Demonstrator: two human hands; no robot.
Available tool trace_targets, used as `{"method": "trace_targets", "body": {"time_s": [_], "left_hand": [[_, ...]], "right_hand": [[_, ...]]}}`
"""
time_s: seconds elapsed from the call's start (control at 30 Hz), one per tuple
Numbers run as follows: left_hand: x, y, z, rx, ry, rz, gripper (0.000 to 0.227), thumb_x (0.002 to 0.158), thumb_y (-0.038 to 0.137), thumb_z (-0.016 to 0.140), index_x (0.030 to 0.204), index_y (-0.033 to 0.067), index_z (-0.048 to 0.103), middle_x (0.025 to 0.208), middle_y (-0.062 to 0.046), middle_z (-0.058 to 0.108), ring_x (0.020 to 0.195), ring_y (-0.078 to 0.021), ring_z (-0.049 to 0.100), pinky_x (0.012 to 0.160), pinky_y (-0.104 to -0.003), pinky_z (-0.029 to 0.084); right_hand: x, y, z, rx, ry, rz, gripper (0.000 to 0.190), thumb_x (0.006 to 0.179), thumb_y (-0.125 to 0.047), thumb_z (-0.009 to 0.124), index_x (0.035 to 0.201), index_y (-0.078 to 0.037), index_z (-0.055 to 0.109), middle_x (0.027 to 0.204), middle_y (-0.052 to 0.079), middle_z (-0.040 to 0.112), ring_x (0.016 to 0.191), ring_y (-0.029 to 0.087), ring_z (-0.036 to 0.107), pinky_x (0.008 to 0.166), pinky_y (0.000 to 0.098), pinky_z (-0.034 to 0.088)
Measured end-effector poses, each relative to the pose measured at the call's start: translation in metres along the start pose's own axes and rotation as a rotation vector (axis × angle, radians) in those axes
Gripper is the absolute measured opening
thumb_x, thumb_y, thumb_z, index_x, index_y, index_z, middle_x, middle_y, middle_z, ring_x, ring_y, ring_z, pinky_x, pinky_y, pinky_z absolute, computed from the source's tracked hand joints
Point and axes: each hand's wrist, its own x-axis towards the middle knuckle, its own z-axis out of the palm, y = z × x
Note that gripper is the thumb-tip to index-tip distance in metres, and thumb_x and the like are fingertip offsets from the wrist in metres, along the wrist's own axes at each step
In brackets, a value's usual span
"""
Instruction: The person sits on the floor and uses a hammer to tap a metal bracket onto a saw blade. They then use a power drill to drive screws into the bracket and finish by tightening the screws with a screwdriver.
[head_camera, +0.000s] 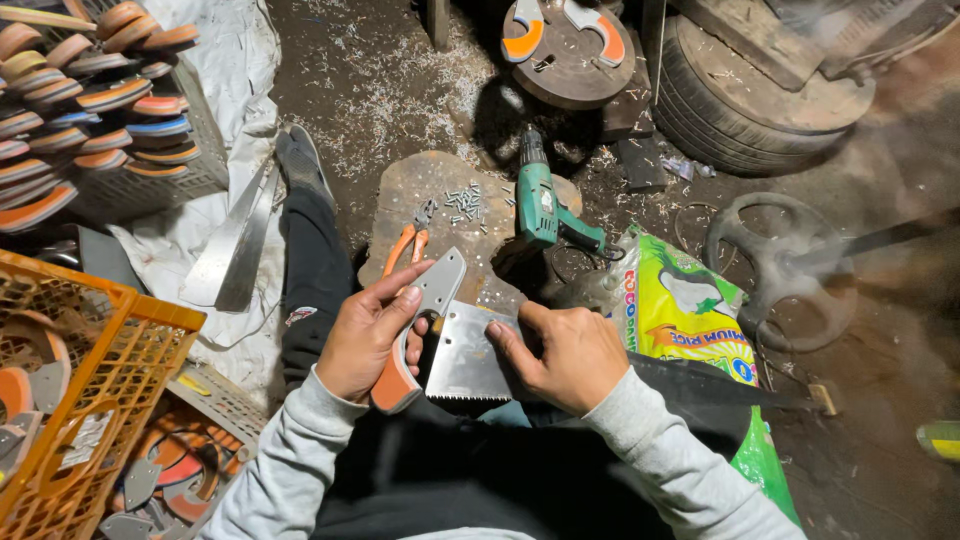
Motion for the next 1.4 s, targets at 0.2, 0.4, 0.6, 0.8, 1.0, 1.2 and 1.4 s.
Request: {"method": "trace_targets", "body": {"time_s": [0.2,0.4,0.6,0.8,1.0,1.2,1.4], "left_hand": [[0.005,-0.006,-0.001,0.135,-0.010,0.103,0.046,0.100,0.022,0.059,0.145,0.0121,0.060,0.076,-0.002,0.060,0.047,-0.0071,0.056,0.044,-0.024,0.050],[0.003,-0.004,0.001,0.209,-0.033,0.108,0.044,0.100,0.021,0.059,0.143,0.0105,0.062,0.073,0.000,0.059,0.046,-0.0058,0.054,0.044,-0.023,0.048],[-0.010,0.010,0.005,0.441,-0.174,0.044,0.044,0.094,0.019,0.063,0.137,0.0096,0.064,0.084,-0.001,0.067,0.048,-0.0050,0.051,0.044,-0.023,0.046],[-0.013,0.022,0.005,0.628,-0.477,0.390,0.049,0.089,0.007,0.069,0.137,0.0013,0.061,0.121,-0.010,0.075,0.111,-0.0135,0.069,0.098,-0.029,0.054],[-0.017,0.018,0.006,0.587,-0.543,0.246,0.052,0.087,0.006,0.073,0.138,0.0044,0.062,0.118,-0.010,0.076,0.107,-0.0115,0.068,0.095,-0.030,0.055],[-0.016,0.013,0.002,0.686,-0.490,0.383,0.047,0.086,0.008,0.077,0.131,0.0044,0.066,0.109,-0.009,0.079,0.099,-0.0112,0.074,0.088,-0.029,0.058],[-0.020,-0.002,0.004,0.811,-0.470,0.451,0.052,0.083,0.008,0.078,0.134,0.0078,0.066,0.086,-0.010,0.069,0.067,-0.0133,0.061,0.065,-0.030,0.053]], "right_hand": [[-0.003,0.002,0.001,-0.017,-0.002,0.039,0.050,0.089,-0.054,0.065,0.069,-0.008,0.066,0.052,0.015,0.061,0.054,0.039,0.065,0.051,0.0512,0.048],[-0.005,0.004,0.004,-0.057,-0.053,0.079,0.048,0.087,-0.055,0.068,0.071,-0.010,0.070,0.053,0.015,0.064,0.055,0.040,0.066,0.052,0.0509,0.049],[-0.005,0.013,-0.001,0.002,0.021,-0.034,0.038,0.084,-0.051,0.071,0.087,-0.013,0.077,0.054,0.013,0.065,0.051,0.037,0.066,0.047,0.0479,0.049],[-0.012,0.024,-0.004,0.024,0.048,-0.126,0.039,0.082,-0.048,0.077,0.077,-0.010,0.073,0.054,0.011,0.064,0.049,0.034,0.064,0.045,0.0445,0.046],[-0.017,0.027,0.000,0.021,0.055,-0.171,0.045,0.083,-0.049,0.077,0.074,-0.007,0.068,0.056,0.011,0.063,0.053,0.033,0.066,0.047,0.0444,0.046],[-0.027,0.040,-0.001,-0.003,-0.010,-0.102,0.048,0.077,-0.055,0.080,0.075,-0.007,0.072,0.052,0.013,0.060,0.049,0.036,0.063,0.045,0.0448,0.046],[-0.035,0.046,0.007,0.020,0.045,-0.007,0.054,0.070,-0.060,0.082,0.068,-0.008,0.071,0.049,0.012,0.058,0.045,0.033,0.061,0.043,0.0450,0.043]]}}
